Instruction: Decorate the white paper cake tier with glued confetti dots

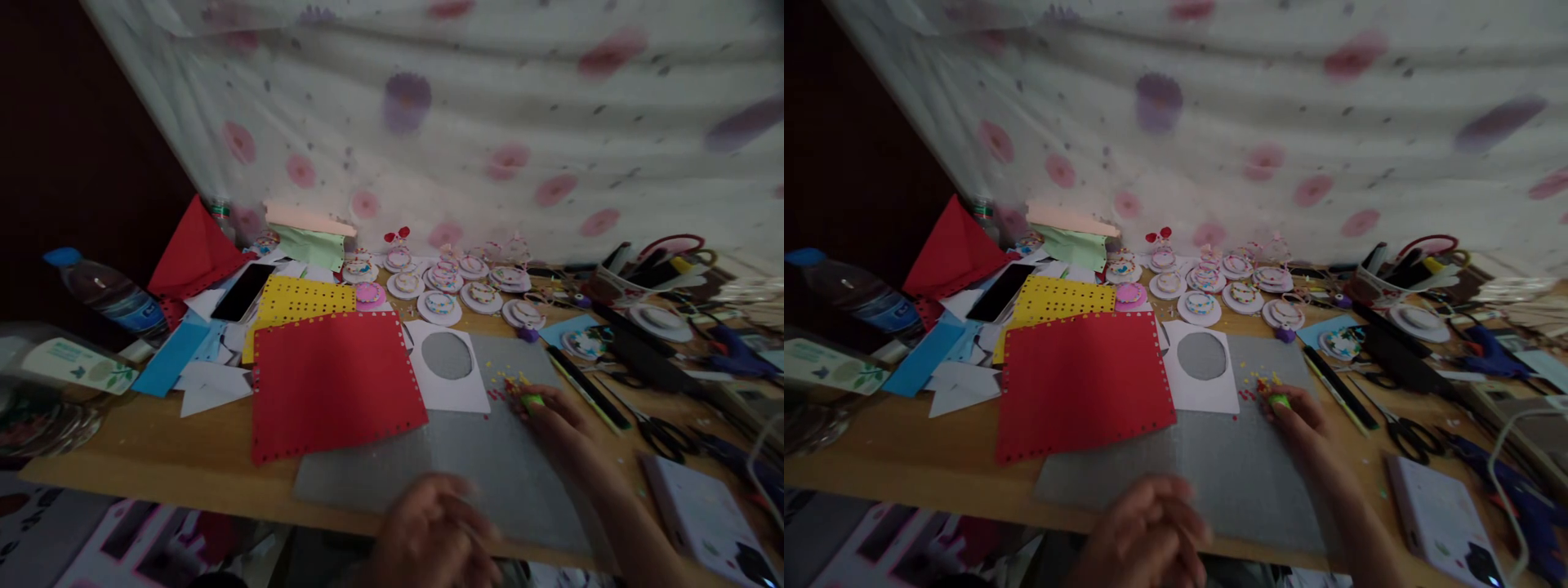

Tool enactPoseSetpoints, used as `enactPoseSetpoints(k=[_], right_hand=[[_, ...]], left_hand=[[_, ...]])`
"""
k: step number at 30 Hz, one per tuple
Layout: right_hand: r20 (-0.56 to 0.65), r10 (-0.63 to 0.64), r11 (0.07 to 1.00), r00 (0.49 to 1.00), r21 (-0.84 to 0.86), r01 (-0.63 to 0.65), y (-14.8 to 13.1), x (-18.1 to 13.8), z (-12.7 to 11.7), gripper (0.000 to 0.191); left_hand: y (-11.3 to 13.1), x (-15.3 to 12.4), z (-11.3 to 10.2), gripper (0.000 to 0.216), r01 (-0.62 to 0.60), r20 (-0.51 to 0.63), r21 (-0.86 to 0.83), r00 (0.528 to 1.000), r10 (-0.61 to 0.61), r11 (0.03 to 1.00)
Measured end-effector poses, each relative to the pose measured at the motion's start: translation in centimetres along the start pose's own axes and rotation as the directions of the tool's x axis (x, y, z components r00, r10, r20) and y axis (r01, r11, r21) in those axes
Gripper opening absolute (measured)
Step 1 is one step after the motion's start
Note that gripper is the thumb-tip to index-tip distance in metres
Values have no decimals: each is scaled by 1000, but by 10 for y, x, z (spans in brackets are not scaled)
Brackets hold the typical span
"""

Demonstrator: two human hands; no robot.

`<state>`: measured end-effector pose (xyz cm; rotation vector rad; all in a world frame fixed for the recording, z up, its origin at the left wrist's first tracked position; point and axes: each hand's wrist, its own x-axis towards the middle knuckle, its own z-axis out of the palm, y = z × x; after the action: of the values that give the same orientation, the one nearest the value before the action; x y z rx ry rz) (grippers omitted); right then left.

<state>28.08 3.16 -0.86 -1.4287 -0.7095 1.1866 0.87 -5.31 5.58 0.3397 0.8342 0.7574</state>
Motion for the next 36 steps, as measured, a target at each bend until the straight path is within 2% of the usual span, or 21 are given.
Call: enactPoseSetpoints(k=[3, 5, 8, 10, 12, 14, 17, 19, 21, 25, 27, 30, 36], right_hand=[[-49, 73, 994, 996, 85, -68, -6, -8, 5, 44], [-51, 110, 980, 993, 171, -100, -10, -11, 10, 40], [30, 90, 968, 996, 231, -94, -16, -13, 12, 35], [55, 83, 970, 995, 226, -93, -18, -13, 11, 37], [24, 74, 978, 997, 194, -77, -18, -13, 8, 40], [-3, 76, 979, 997, 190, -74, -18, -17, 9, 39], [8, 167, 960, 986, 228, -164, -17, -33, 19, 36], [55, 255, 941, 965, 215, -261, -17, -50, 34, 38], [175, 292, 930, 940, 177, -322, -16, -66, 51, 37], [449, 230, 945, 863, 107, -308, -12, -88, 81, 23], [527, 209, 945, 823, 108, -310, -7, -91, 90, 22], [548, 226, 927, 806, 133, -350, -1, -92, 94, 26], [481, 266, 895, 835, 198, -399, 1, -91, 94, 27]], left_hand=[[15, 29, -12, 21, -42, -186, -181, 983, 8, 983], [23, 42, -19, 13, -47, -272, -263, 962, -28, 964], [31, 52, -23, 11, -29, -273, -343, 959, -70, 939], [34, 58, -23, 15, -51, -258, -361, 965, -48, 931], [33, 64, -23, 20, -109, -258, -251, 965, 43, 962], [31, 71, -22, 32, -176, -262, -65, 953, 153, 982], [28, 79, -20, 42, -243, -247, 135, 931, 270, 961], [26, 80, -19, 42, -269, -233, 221, 919, 319, 937], [24, 79, -20, 41, -286, -215, 316, 907, 362, 904], [19, 73, -28, 40, -275, -223, 447, 887, 404, 851], [16, 71, -33, 39, -254, -236, 488, 883, 406, 835], [14, 70, -40, 38, -230, -240, 528, 883, 404, 817], [15, 70, -41, 37, -229, -219, 579, 881, 420, 782]])
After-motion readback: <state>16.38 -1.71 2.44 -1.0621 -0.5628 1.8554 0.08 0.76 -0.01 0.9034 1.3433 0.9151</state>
